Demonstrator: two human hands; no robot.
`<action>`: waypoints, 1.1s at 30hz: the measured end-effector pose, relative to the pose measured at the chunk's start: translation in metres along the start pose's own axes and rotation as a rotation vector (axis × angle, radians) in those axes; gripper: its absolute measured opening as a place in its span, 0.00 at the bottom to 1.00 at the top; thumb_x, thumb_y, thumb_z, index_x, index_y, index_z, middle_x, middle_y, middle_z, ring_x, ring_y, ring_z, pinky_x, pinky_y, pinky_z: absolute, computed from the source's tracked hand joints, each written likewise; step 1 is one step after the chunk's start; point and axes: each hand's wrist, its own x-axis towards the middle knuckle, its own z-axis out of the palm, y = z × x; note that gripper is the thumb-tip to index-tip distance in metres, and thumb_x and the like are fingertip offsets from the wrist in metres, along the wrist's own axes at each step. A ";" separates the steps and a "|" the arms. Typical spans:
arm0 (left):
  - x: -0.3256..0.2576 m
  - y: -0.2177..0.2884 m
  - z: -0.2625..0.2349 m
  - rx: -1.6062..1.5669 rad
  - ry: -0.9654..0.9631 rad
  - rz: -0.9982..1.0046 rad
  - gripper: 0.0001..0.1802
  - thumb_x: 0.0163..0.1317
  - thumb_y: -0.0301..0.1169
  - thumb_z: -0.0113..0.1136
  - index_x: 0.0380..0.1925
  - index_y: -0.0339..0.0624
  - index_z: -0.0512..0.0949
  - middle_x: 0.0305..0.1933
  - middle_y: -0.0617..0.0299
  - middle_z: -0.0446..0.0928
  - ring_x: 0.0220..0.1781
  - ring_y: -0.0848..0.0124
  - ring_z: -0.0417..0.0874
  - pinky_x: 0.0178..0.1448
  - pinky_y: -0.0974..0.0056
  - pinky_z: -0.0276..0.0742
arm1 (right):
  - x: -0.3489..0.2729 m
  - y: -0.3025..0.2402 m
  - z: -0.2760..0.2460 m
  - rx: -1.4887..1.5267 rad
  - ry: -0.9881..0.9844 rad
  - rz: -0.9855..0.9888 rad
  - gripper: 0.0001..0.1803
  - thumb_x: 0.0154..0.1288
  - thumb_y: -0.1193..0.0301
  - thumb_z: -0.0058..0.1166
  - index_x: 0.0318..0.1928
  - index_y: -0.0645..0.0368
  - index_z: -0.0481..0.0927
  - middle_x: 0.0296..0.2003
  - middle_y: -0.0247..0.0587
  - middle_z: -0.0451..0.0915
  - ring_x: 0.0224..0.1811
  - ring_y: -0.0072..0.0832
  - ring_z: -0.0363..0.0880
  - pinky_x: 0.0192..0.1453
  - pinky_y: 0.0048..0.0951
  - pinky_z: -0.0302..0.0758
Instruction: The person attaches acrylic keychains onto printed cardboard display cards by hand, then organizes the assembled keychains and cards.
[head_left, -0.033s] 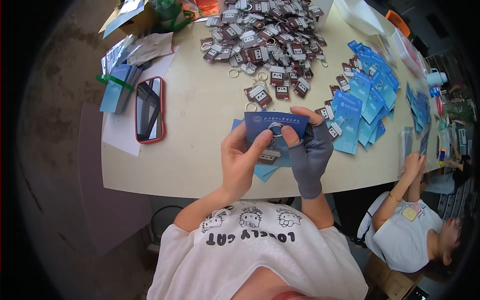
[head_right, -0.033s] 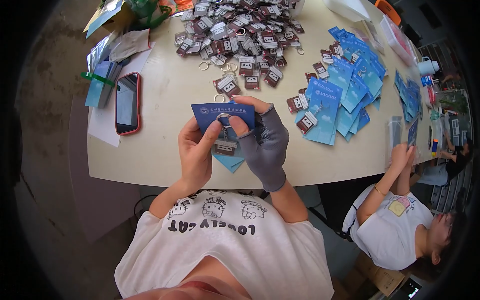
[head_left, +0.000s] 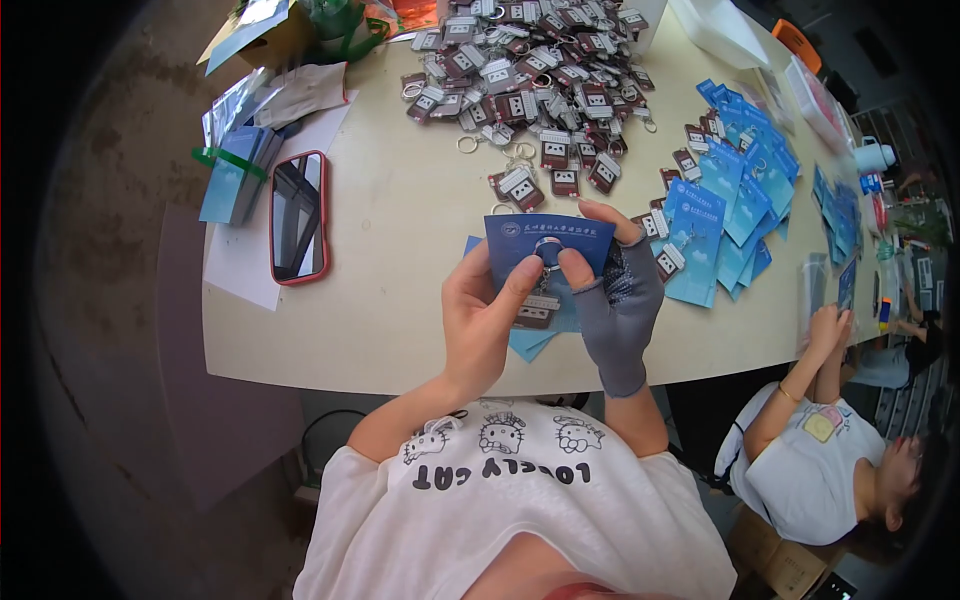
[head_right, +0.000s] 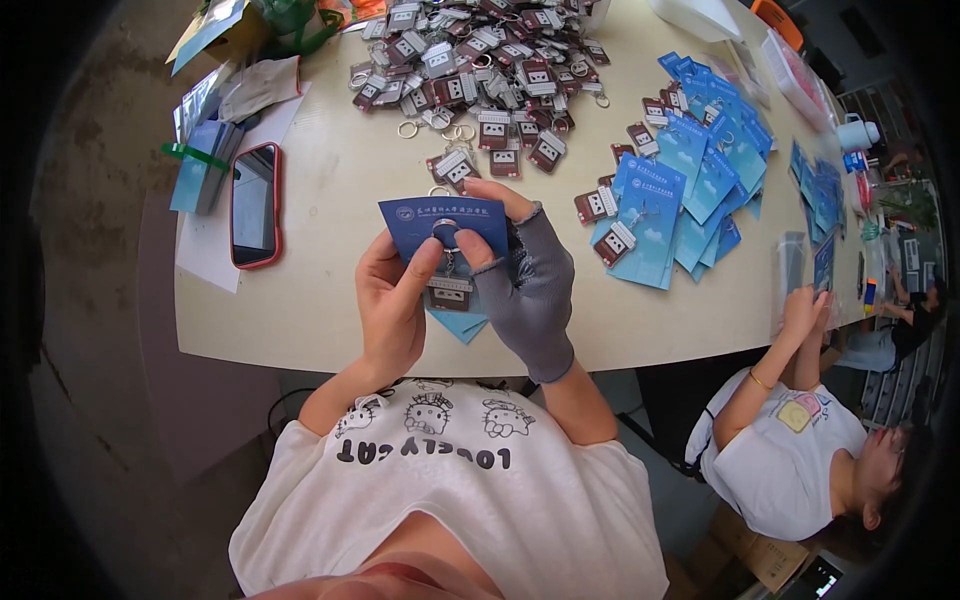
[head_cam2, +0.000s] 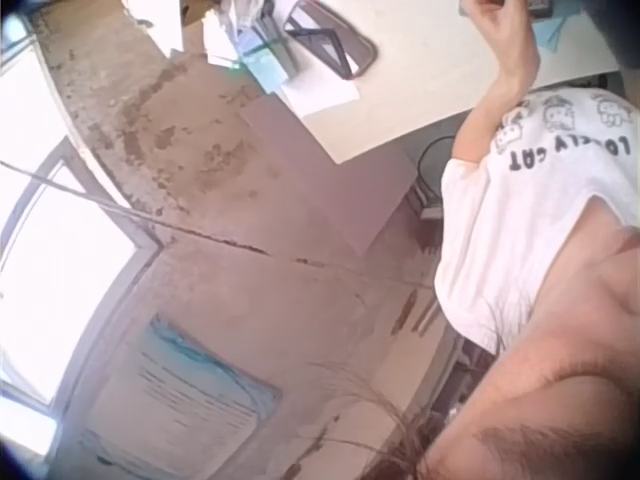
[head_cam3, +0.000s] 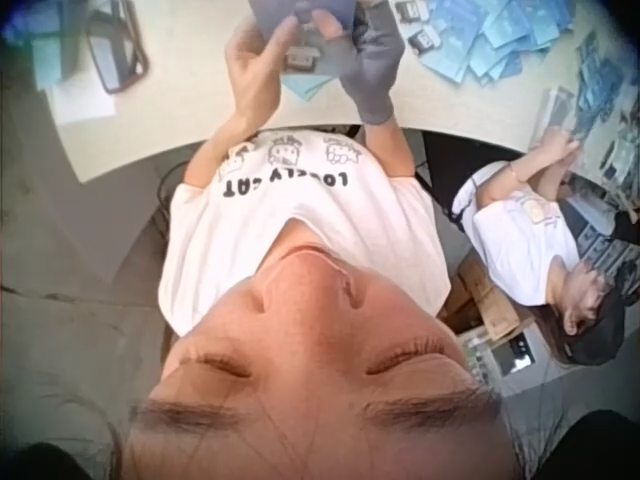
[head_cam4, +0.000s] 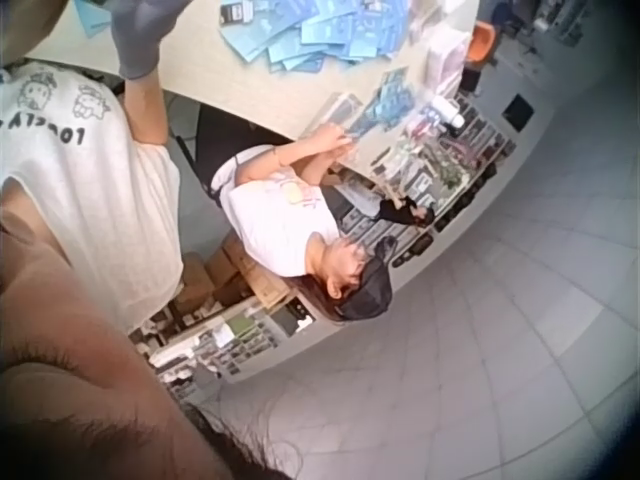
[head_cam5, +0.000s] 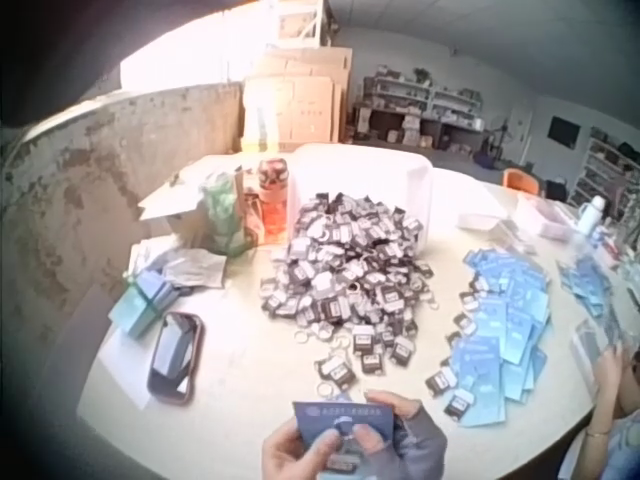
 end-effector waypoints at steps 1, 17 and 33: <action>0.000 -0.001 0.000 0.002 0.004 -0.003 0.12 0.67 0.27 0.58 0.48 0.33 0.77 0.45 0.61 0.80 0.45 0.79 0.77 0.50 0.71 0.73 | 0.002 0.001 0.000 0.002 -0.001 0.005 0.24 0.64 0.77 0.58 0.60 0.64 0.69 0.49 0.41 0.79 0.45 0.20 0.78 0.51 0.22 0.75; 0.011 -0.028 -0.050 1.768 -0.111 0.280 0.48 0.48 0.52 0.70 0.62 0.31 0.64 0.63 0.47 0.64 0.65 0.51 0.62 0.65 0.47 0.54 | 0.030 0.038 -0.134 -1.327 0.354 -0.366 0.25 0.62 0.69 0.60 0.59 0.61 0.72 0.51 0.47 0.75 0.51 0.39 0.76 0.57 0.33 0.71; 0.017 -0.025 -0.051 1.625 -0.131 0.238 0.40 0.43 0.42 0.74 0.53 0.36 0.67 0.59 0.50 0.64 0.64 0.53 0.62 0.64 0.49 0.54 | 0.050 0.088 0.000 -0.840 -0.422 -0.337 0.07 0.61 0.71 0.54 0.36 0.60 0.74 0.34 0.44 0.73 0.41 0.42 0.73 0.45 0.39 0.71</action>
